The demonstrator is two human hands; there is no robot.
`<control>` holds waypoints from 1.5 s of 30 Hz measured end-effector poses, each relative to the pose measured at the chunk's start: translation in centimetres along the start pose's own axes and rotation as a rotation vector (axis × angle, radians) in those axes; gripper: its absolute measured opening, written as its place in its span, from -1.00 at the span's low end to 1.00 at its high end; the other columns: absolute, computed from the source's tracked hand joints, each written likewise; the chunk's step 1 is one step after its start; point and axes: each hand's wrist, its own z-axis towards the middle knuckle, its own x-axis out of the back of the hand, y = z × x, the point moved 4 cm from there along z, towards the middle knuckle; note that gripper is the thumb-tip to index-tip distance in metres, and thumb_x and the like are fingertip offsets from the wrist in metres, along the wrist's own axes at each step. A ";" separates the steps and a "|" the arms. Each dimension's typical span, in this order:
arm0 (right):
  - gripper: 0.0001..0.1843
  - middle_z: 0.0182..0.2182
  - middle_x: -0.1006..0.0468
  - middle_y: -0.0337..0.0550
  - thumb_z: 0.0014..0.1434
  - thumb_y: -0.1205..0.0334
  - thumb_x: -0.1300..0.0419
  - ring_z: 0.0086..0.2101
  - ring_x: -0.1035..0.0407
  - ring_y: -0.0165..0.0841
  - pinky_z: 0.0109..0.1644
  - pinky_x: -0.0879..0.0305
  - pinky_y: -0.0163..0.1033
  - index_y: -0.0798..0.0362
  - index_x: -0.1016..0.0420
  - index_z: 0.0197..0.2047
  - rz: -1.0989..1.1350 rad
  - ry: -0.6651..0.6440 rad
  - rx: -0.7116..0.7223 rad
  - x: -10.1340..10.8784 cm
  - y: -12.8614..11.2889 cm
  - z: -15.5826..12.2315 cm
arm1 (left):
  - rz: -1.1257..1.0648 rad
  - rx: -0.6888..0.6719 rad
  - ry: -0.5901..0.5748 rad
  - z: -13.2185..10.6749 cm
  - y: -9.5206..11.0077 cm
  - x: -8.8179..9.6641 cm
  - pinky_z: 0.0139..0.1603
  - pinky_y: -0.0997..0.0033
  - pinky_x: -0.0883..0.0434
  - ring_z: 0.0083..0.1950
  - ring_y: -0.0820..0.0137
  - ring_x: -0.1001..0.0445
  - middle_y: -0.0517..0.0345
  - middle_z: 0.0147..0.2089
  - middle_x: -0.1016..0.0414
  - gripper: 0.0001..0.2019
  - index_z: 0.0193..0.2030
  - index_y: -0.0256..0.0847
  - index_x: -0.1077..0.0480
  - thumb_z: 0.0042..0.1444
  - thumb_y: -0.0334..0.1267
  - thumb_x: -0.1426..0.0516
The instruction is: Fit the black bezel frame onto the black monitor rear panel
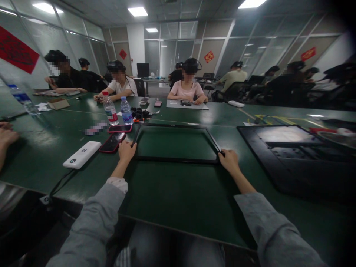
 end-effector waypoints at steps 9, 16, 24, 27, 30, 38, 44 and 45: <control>-0.59 -0.34 -0.52 0.12 0.09 0.17 -0.08 -0.17 -0.40 -0.04 0.08 -0.31 0.10 0.13 -0.66 -0.12 -0.002 -0.005 -0.017 0.5 -0.6 -0.2 | 0.039 -0.022 -0.050 0.1 0.0 -0.2 0.16 -0.02 -0.41 0.19 -0.08 -0.36 -0.22 0.16 -0.42 -0.59 0.11 -0.14 -0.59 0.28 -0.05 -0.09; -0.55 -0.29 -0.53 0.17 0.13 0.17 -0.06 -0.14 -0.40 -0.02 0.11 -0.31 0.12 0.19 -0.65 -0.08 -0.025 -0.025 0.004 -0.2 0.2 0.0 | 0.046 -0.032 -0.037 0.0 0.1 -0.1 0.16 -0.02 -0.41 0.20 -0.08 -0.36 -0.23 0.15 -0.42 -0.60 0.11 -0.13 -0.59 0.28 -0.06 -0.08; -0.57 -0.29 -0.52 0.16 0.12 0.17 -0.08 -0.12 -0.39 -0.03 0.10 -0.30 0.09 0.19 -0.63 -0.07 -0.014 -0.015 -0.005 -0.4 0.4 0.0 | 0.057 -0.028 -0.066 0.1 0.2 -0.1 0.17 -0.03 -0.39 0.20 -0.09 -0.35 -0.26 0.19 -0.40 -0.56 0.16 -0.21 -0.56 0.29 -0.05 -0.07; -0.59 -0.28 -0.52 0.14 0.11 0.20 -0.08 -0.10 -0.38 -0.05 0.12 -0.28 0.09 0.18 -0.62 -0.08 -0.013 -0.011 -0.013 -0.3 0.3 0.0 | 0.061 -0.034 -0.048 0.0 0.3 0.0 0.14 -0.03 -0.41 0.18 -0.08 -0.36 -0.24 0.17 -0.41 -0.59 0.12 -0.16 -0.58 0.28 -0.05 -0.08; -0.61 -0.27 -0.52 0.14 0.12 0.23 -0.08 -0.10 -0.38 -0.05 0.14 -0.27 0.10 0.17 -0.61 -0.09 -0.022 -0.023 -0.014 -0.2 0.2 0.0 | 0.059 -0.039 -0.029 -0.1 0.4 0.1 0.13 -0.01 -0.42 0.18 -0.07 -0.37 -0.22 0.16 -0.42 -0.61 0.11 -0.13 -0.58 0.28 -0.06 -0.09; -0.55 -0.14 -0.53 0.27 0.19 0.24 -0.07 -0.03 -0.39 -0.02 0.17 -0.25 0.04 0.30 -0.58 0.03 -0.105 -0.078 -0.035 -0.4 0.1 0.0 | 0.134 -0.032 -0.059 -0.1 0.3 0.0 0.14 0.06 -0.42 0.18 -0.02 -0.37 -0.18 0.18 -0.42 -0.57 0.16 -0.16 -0.56 0.30 -0.06 -0.06; -0.57 -0.14 -0.55 0.27 0.22 0.25 -0.07 -0.02 -0.39 -0.02 0.16 -0.24 0.03 0.29 -0.58 0.04 -0.116 -0.097 -0.028 -0.3 -0.1 0.0 | 0.160 -0.021 -0.081 0.0 0.5 -0.1 0.15 0.12 -0.40 0.21 0.01 -0.36 -0.18 0.20 -0.41 -0.55 0.21 -0.17 -0.53 0.33 -0.05 -0.05; -0.57 -0.15 -0.54 0.26 0.22 0.25 -0.07 -0.03 -0.39 -0.02 0.15 -0.24 0.03 0.27 -0.59 0.03 -0.108 -0.091 -0.028 -0.2 -0.1 0.0 | 0.160 -0.020 -0.082 0.0 0.5 0.0 0.14 0.12 -0.40 0.21 0.01 -0.36 -0.18 0.20 -0.41 -0.55 0.21 -0.16 -0.53 0.33 -0.05 -0.05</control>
